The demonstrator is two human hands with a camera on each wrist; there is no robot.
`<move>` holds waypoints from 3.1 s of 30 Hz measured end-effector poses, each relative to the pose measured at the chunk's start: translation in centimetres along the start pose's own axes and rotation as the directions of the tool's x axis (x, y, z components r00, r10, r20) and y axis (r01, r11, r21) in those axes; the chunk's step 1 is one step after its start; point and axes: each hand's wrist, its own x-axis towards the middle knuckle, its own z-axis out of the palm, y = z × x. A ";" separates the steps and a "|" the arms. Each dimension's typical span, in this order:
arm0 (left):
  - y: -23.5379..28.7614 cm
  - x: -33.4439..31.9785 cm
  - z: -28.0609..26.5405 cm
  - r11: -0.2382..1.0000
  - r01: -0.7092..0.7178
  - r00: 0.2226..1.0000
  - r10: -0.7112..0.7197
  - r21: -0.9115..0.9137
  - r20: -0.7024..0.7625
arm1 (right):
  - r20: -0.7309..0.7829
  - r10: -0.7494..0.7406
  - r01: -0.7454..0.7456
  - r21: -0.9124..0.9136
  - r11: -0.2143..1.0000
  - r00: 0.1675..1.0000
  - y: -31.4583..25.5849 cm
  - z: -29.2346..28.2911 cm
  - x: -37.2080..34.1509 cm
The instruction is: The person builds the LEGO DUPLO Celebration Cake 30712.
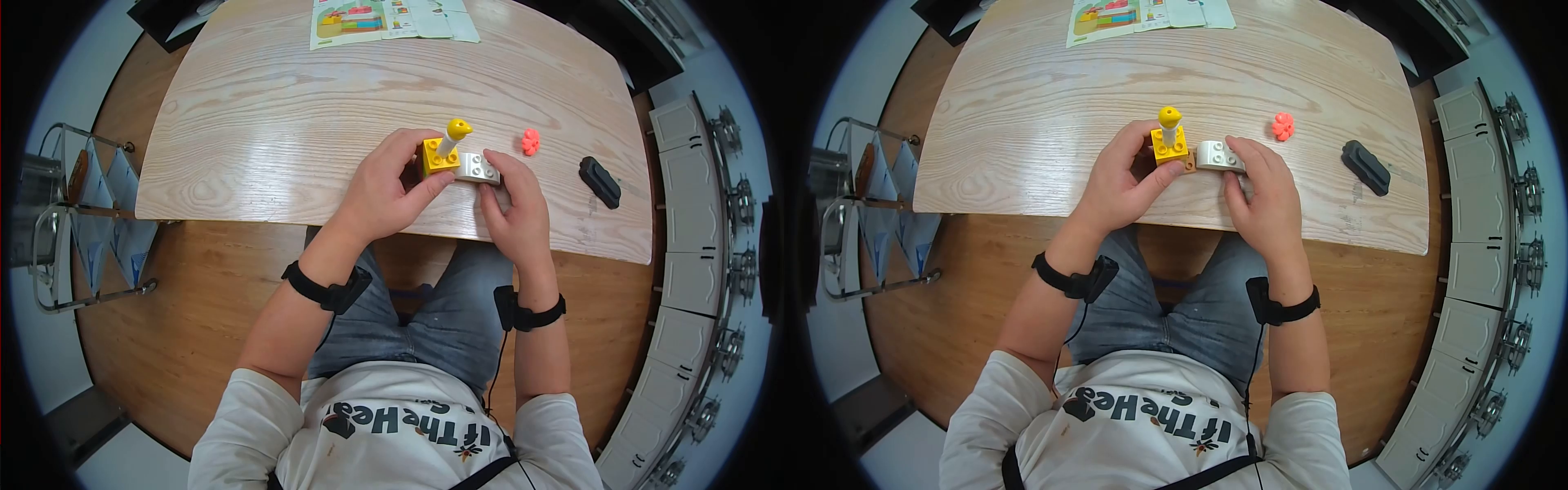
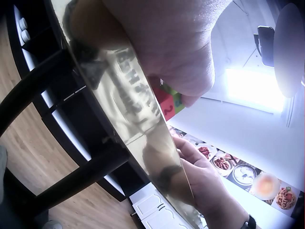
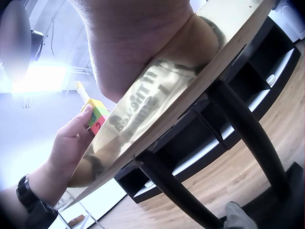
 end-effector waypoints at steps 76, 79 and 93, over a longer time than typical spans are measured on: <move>0.6 0.2 -0.7 0.994 0.104 0.986 -0.108 0.037 0.130 | -0.161 0.006 0.012 0.108 0.994 0.987 0.1 1.3 0.7; 0.4 0.0 -0.7 0.996 0.054 0.991 -0.062 0.067 0.122 | -0.159 0.007 0.011 0.108 0.994 0.987 -0.1 1.3 0.5; 1.1 0.1 -0.9 0.991 0.123 0.982 -0.129 0.056 0.138 | -0.149 -0.016 0.029 0.085 0.996 0.989 0.1 1.4 0.9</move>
